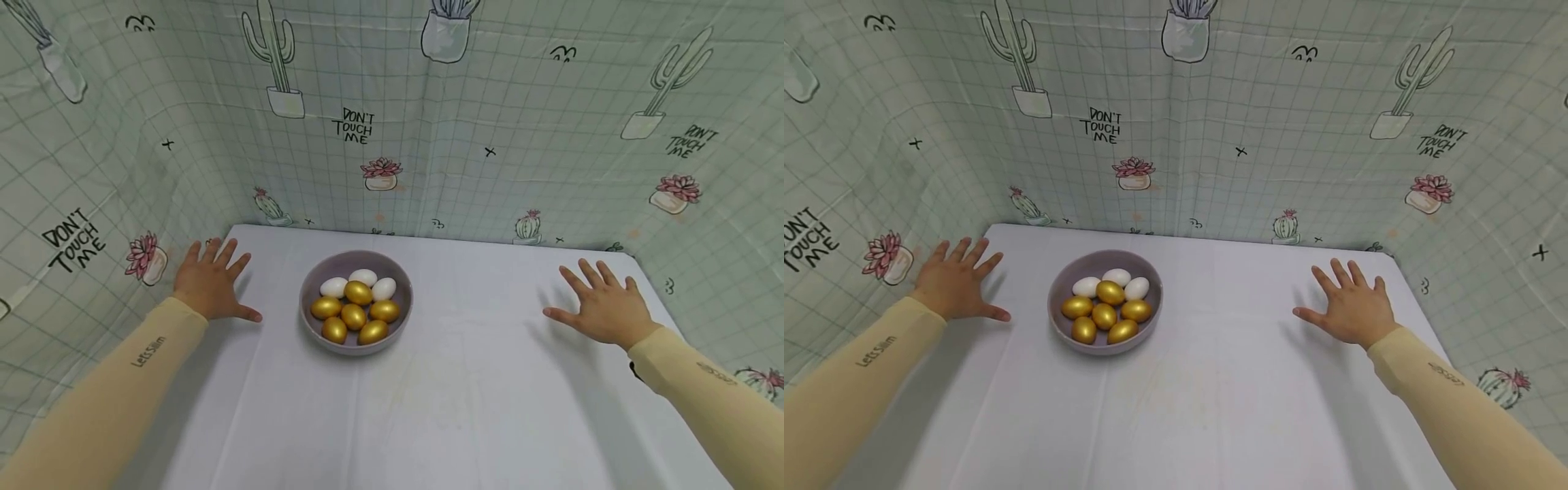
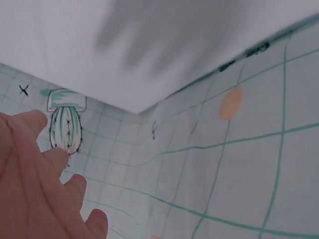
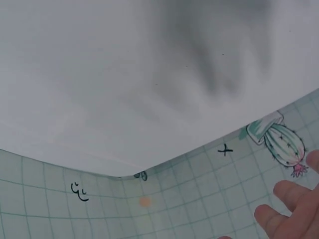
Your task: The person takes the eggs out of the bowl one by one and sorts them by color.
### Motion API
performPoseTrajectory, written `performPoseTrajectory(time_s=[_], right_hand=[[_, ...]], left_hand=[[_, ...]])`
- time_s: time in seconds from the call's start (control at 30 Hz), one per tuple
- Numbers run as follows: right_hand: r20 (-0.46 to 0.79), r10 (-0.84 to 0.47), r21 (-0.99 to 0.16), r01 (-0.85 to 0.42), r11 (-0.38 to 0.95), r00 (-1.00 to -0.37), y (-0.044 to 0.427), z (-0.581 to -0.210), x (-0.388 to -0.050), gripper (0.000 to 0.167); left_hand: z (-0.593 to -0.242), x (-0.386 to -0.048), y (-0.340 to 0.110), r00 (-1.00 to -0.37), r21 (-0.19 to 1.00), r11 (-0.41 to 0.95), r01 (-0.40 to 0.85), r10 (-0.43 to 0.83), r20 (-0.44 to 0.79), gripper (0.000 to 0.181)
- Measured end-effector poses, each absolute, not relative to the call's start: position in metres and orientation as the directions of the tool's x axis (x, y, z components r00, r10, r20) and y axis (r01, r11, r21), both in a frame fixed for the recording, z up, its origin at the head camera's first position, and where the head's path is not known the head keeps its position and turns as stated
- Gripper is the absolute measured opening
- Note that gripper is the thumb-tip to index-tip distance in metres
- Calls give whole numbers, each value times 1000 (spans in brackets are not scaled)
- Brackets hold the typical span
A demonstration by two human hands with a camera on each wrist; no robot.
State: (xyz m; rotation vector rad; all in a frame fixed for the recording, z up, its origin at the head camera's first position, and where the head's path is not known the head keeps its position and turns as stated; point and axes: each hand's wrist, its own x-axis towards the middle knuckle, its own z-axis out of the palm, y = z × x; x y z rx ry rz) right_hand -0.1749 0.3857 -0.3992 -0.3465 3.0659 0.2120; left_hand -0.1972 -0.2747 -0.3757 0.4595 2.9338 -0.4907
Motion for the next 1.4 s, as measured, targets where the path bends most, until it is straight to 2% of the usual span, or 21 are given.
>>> performPoseTrajectory(time_s=[0.2,0.57,0.77,1.03,1.23,1.4], right_hand=[[-53,-261,143,-266,953,-964,369,-388,-183,100],[-52,-414,173,-417,892,-909,301,-369,-205,92],[-5,-563,160,-556,815,-826,239,-361,-221,87],[9,-732,132,-725,676,-681,157,-357,-231,80],[-60,-786,35,-789,614,-615,112,-361,-235,69],[-140,-819,-30,-824,566,-557,88,-368,-240,69]], left_hand=[[-377,-194,-265,-938,-275,900,337,297,-180,127],[-388,-183,-232,-915,-111,916,385,363,-175,126],[-392,-179,-217,-904,-60,913,404,389,-176,125],[-395,-176,-202,-896,4,911,413,408,-175,127],[-395,-178,-196,-898,18,916,400,396,-190,131],[-395,-178,-197,-900,9,918,396,390,-193,131]])
